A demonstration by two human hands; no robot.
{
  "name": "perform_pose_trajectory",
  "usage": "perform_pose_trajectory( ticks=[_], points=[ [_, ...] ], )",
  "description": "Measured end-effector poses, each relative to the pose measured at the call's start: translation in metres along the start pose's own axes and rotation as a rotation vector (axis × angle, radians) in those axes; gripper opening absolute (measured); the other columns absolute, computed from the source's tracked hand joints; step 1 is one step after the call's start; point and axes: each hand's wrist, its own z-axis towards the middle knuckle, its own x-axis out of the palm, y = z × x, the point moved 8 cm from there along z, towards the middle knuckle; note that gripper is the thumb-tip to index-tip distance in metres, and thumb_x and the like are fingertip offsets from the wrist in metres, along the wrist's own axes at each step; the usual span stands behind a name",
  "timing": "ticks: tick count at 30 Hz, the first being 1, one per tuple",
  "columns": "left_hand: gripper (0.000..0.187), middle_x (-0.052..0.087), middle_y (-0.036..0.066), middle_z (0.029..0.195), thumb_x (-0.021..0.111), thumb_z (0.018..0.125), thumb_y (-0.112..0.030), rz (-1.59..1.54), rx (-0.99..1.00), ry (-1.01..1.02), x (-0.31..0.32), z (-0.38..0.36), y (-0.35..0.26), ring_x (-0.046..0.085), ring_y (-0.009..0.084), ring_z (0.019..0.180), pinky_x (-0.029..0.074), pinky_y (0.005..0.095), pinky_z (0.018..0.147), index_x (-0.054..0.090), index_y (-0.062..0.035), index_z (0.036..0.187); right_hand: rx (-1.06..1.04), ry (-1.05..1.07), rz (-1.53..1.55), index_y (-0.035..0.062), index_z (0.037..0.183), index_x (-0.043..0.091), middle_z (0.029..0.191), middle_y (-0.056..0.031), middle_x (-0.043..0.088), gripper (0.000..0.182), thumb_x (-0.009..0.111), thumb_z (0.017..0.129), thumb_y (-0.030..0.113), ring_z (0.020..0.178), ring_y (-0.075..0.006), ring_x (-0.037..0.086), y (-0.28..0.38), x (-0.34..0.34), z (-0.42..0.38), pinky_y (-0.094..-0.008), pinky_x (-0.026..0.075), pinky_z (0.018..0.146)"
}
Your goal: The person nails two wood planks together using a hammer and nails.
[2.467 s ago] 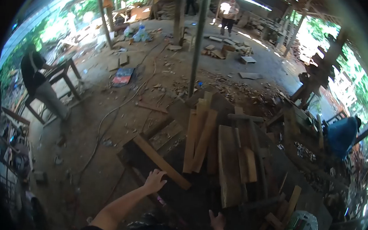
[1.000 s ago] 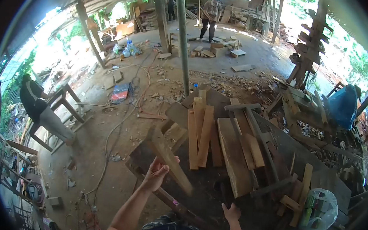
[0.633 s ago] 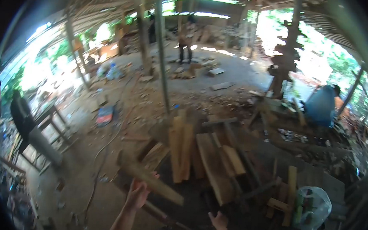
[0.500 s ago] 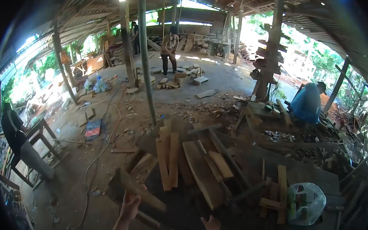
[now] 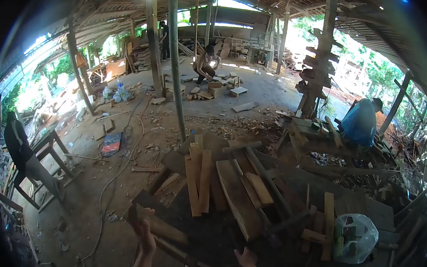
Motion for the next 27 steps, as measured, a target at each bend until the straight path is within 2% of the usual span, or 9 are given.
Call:
perform_pose_trajectory(
  ticks=[2, 5, 8, 12, 16, 18, 23, 25, 27],
  points=[
    [0.061, 0.053, 0.011, 0.124, 0.052, 0.103, -0.04, 0.014, 0.051, -0.159, -0.017, 0.007, -0.011, 0.054, 0.0225, 0.117, 0.045, 0.0394, 0.099, 0.03, -0.0059, 0.147, -0.021, -0.06, -0.005, -0.0028, 0.124, 0.06, 0.115, -0.0271, 0.066, 0.075, 0.056, 0.087, 0.063, 0.11, -0.0414, 0.063, -0.002, 0.005, 0.002, -0.0477, 0.05, 0.095],
    [0.053, 0.052, 0.013, 0.125, 0.049, 0.105, -0.038, 0.166, -0.058, -0.331, -0.038, 0.01, -0.013, 0.053, 0.0231, 0.117, 0.041, 0.0385, 0.104, 0.038, -0.0046, 0.145, -0.04, -0.127, 0.001, -0.0029, 0.118, 0.062, 0.11, -0.0272, 0.067, 0.073, 0.059, 0.086, 0.063, 0.105, -0.0419, 0.065, -0.004, 0.004, 0.003, -0.0486, 0.052, 0.092],
    [0.045, 0.051, 0.012, 0.122, 0.047, 0.106, -0.035, 0.395, 0.003, -0.413, -0.05, 0.012, -0.018, 0.054, 0.0226, 0.111, 0.039, 0.0351, 0.102, 0.046, -0.0025, 0.136, -0.026, -0.124, 0.006, -0.0028, 0.112, 0.063, 0.107, -0.0272, 0.068, 0.071, 0.061, 0.085, 0.062, 0.102, -0.0422, 0.066, -0.008, 0.008, 0.008, -0.049, 0.052, 0.09],
    [0.045, 0.053, 0.015, 0.123, 0.048, 0.105, -0.037, 0.398, -0.055, -0.379, -0.057, 0.006, -0.001, 0.052, 0.0264, 0.113, 0.038, 0.0378, 0.1, 0.05, 0.0023, 0.127, 0.019, -0.062, 0.017, -0.0023, 0.108, 0.063, 0.105, -0.0267, 0.068, 0.069, 0.061, 0.084, 0.062, 0.102, -0.0419, 0.066, -0.006, 0.006, 0.004, -0.0489, 0.052, 0.09],
    [0.032, 0.053, 0.007, 0.106, 0.047, 0.106, -0.032, 0.275, -0.064, -0.334, -0.03, 0.018, 0.0, 0.05, 0.0174, 0.101, 0.039, 0.0302, 0.091, 0.049, -0.002, 0.118, -0.066, -0.256, -0.077, -0.0027, 0.111, 0.063, 0.107, -0.0263, 0.068, 0.071, 0.061, 0.084, 0.063, 0.103, -0.0413, 0.066, -0.011, 0.01, 0.024, -0.049, 0.052, 0.091],
    [0.031, 0.053, 0.006, 0.105, 0.047, 0.106, -0.032, 0.278, -0.142, -0.32, -0.024, 0.017, 0.009, 0.05, 0.0166, 0.1, 0.039, 0.0302, 0.091, 0.049, -0.0024, 0.117, -0.006, -0.138, -0.006, -0.0028, 0.115, 0.063, 0.11, -0.0257, 0.068, 0.073, 0.061, 0.084, 0.064, 0.104, -0.0405, 0.066, -0.009, 0.01, 0.007, -0.0489, 0.051, 0.091],
    [0.031, 0.053, 0.006, 0.106, 0.048, 0.104, -0.028, 0.284, 0.029, -0.316, 0.0, 0.05, -0.01, 0.049, 0.0144, 0.095, 0.04, 0.0281, 0.088, 0.049, -0.002, 0.121, 0.029, -0.155, -0.021, -0.0023, 0.119, 0.063, 0.11, -0.0251, 0.068, 0.075, 0.06, 0.084, 0.064, 0.104, -0.0401, 0.066, 0.006, -0.004, -0.001, -0.0483, 0.052, 0.092],
    [0.033, 0.053, 0.006, 0.105, 0.049, 0.102, -0.027, 0.252, 0.011, -0.277, 0.004, 0.065, -0.014, 0.05, 0.0129, 0.093, 0.04, 0.0281, 0.086, 0.049, -0.001, 0.123, 0.042, -0.148, -0.029, -0.0021, 0.119, 0.063, 0.109, -0.0249, 0.069, 0.075, 0.061, 0.084, 0.064, 0.103, -0.0403, 0.066, 0.002, 0.001, 0.001, -0.0481, 0.052, 0.092],
    [0.036, 0.052, 0.006, 0.104, 0.051, 0.099, -0.028, 0.114, 0.021, -0.047, 0.026, 0.083, -0.029, 0.05, 0.0125, 0.091, 0.04, 0.0292, 0.084, 0.049, -0.0005, 0.123, 0.075, -0.097, -0.038, -0.002, 0.119, 0.064, 0.105, -0.0247, 0.07, 0.074, 0.061, 0.084, 0.063, 0.1, -0.0406, 0.067, 0.0, 0.004, 0.008, -0.0481, 0.053, 0.09]
  ],
)
